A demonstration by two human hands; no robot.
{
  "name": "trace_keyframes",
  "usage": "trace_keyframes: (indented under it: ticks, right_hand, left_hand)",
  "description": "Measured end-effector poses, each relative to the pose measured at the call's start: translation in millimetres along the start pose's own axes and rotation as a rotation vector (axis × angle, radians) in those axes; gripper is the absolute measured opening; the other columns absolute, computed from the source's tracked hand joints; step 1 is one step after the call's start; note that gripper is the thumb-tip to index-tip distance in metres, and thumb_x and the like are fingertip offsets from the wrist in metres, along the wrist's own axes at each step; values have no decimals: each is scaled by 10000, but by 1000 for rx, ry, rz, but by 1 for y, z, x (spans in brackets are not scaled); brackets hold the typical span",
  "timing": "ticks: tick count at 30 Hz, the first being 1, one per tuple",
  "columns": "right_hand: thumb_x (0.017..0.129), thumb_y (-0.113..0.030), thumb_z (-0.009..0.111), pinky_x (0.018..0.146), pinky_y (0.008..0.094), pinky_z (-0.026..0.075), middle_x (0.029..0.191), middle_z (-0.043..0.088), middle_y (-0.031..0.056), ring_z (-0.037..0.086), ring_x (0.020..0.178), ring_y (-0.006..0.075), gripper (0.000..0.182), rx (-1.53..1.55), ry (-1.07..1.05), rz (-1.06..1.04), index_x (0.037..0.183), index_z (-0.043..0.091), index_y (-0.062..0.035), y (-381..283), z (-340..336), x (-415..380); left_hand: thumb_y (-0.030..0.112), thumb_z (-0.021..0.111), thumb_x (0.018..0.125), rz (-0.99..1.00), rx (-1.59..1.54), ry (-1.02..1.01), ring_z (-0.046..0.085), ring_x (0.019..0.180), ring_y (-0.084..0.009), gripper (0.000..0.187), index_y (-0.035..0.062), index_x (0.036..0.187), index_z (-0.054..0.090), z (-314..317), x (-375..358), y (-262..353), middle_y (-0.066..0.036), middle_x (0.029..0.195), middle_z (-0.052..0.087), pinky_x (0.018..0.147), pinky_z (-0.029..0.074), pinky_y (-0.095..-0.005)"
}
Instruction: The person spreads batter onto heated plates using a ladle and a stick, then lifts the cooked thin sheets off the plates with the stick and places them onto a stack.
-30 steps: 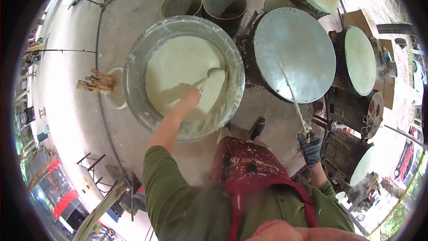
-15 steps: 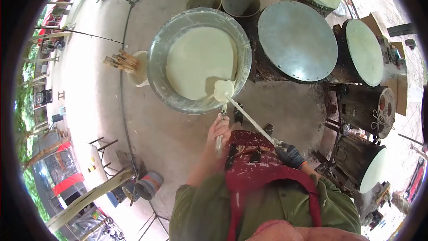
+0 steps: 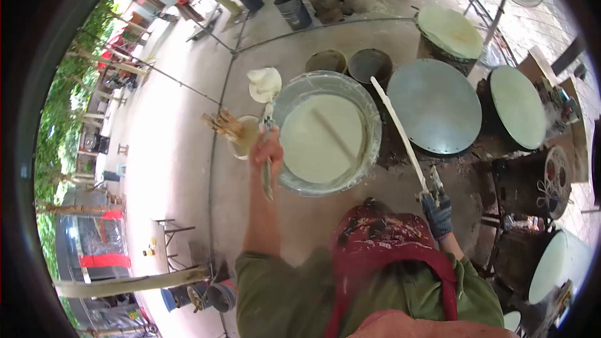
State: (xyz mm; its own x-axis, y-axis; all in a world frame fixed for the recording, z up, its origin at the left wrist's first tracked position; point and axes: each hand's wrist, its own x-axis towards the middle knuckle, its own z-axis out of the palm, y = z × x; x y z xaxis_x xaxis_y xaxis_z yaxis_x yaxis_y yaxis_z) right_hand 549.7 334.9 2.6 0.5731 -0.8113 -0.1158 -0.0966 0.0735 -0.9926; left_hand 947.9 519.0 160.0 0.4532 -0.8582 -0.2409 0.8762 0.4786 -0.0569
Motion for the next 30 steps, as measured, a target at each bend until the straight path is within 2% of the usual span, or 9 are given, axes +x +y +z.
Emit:
trace_keyframes:
  ticks: [1, 5, 8, 13, 17, 20, 25, 28, 30]
  right_hand:
    - [895, -170, 538, 596, 247, 459, 797, 605, 42, 538, 659, 85, 276, -221, -6, 61, 1105, 554, 9, 19, -8, 3]
    - [902, -201, 529, 513, 199, 414, 725, 585, 10, 482, 565, 44, 299, -63, 139, 19, 1142, 552, -25, 29, -12, 7]
    - [900, -137, 532, 655, 222, 460, 981, 600, 26, 532, 772, 73, 331, 181, 236, 329, 1205, 518, -10, 17, -50, -4]
    - [888, -181, 561, 547, 205, 417, 910, 587, -10, 499, 681, 45, 363, 195, 335, 229, 1225, 520, -49, 46, -115, 33]
    - [874, -217, 581, 566, 217, 433, 851, 603, 6, 506, 682, 53, 317, 100, 384, 413, 1133, 574, -36, 61, -177, 78]
    - [861, -226, 591, 596, 251, 452, 818, 615, 41, 532, 682, 97, 275, -58, 364, 401, 1061, 602, -37, 46, -210, 120]
    - [844, -192, 562, 669, 378, 470, 858, 627, 177, 600, 759, 335, 249, -563, 466, -228, 1057, 601, -70, 59, -221, 197]
    - [840, -171, 531, 697, 419, 461, 913, 606, 219, 573, 822, 401, 280, -820, 271, 191, 1105, 584, -97, 57, -214, 208]
    - [853, -215, 526, 697, 421, 462, 908, 615, 219, 588, 806, 379, 305, -736, 276, 176, 1139, 569, -118, 55, -217, 207]
  left_hand:
    - [301, 333, 973, -41, -96, 100, 309, 327, -50, 405, -82, 978, 462, -4, 15, 9, 32, 482, 338, 351, 316, -191]
    - [269, 417, 948, 254, 1106, 184, 305, 345, -71, 327, -50, 914, 482, -18, 54, -16, 37, 492, 315, 363, 273, -212]
    - [289, 402, 950, 316, 1549, 187, 267, 348, -59, 329, -23, 903, 495, -13, 75, -63, 49, 497, 304, 363, 236, -198]
    - [287, 405, 958, -289, 920, 10, 314, 340, -23, 318, -19, 965, 491, 25, 163, -131, 66, 546, 368, 354, 224, -196]
    - [258, 411, 955, -709, 385, -39, 277, 339, -24, 295, -30, 990, 470, -19, 253, -210, 65, 567, 376, 383, 258, -193]
    - [255, 403, 959, -722, 663, -136, 299, 351, -23, 295, -32, 989, 469, -53, 294, -281, 64, 574, 373, 395, 274, -197]
    - [289, 484, 918, -281, 1373, 111, 394, 409, -91, 323, -29, 952, 530, -95, 318, -393, 17, 643, 475, 429, 309, -250]
    - [253, 521, 890, -9, 1856, 163, 502, 496, -166, 302, -42, 946, 556, -149, 337, -406, -49, 688, 546, 486, 383, -293]
    - [210, 522, 879, 312, 2174, 184, 518, 547, -169, 259, -42, 927, 560, -143, 330, -409, -71, 682, 541, 523, 400, -294]
